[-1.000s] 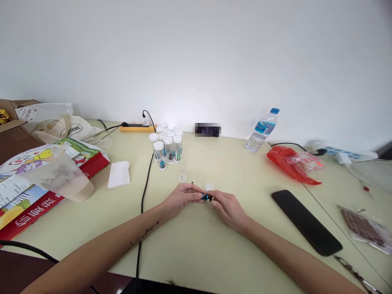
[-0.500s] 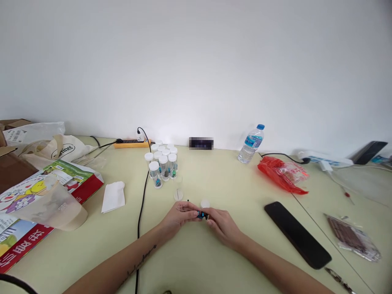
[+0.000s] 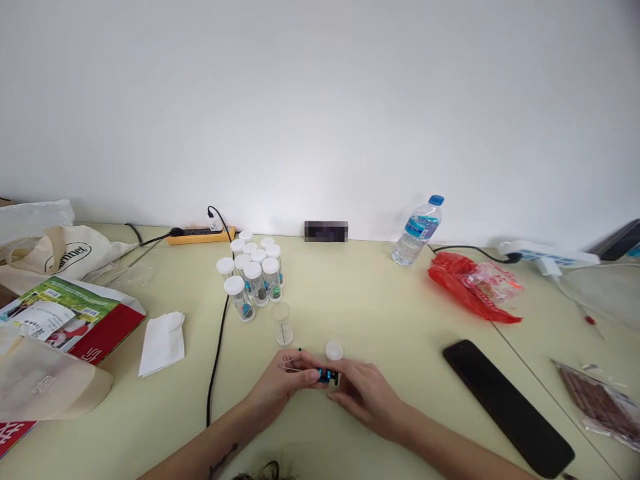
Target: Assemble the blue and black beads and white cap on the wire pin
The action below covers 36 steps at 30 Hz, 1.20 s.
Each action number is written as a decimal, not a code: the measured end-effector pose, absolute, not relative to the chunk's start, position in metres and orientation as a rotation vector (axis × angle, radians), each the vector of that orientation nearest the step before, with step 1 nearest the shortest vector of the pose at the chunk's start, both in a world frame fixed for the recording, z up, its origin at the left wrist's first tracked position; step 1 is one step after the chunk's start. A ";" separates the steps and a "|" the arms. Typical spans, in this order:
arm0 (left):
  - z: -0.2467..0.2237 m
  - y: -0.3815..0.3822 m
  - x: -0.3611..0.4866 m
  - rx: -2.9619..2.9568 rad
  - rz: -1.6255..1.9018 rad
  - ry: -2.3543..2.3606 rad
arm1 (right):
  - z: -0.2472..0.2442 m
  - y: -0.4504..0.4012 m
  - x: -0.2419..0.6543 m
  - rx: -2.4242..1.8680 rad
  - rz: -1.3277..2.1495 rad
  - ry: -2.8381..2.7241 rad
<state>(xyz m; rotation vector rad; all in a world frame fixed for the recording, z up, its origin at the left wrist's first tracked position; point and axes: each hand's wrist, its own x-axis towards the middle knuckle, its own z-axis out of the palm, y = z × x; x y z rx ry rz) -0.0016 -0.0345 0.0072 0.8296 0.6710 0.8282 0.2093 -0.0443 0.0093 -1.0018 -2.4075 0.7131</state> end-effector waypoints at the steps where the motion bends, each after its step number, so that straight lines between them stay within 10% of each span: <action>1: 0.007 -0.034 -0.002 0.828 0.826 0.676 | 0.009 -0.044 0.210 -1.006 0.726 -2.404; 36: 0.010 -0.032 -0.004 0.888 0.776 0.758 | 0.012 -0.041 0.211 -0.905 0.822 -2.356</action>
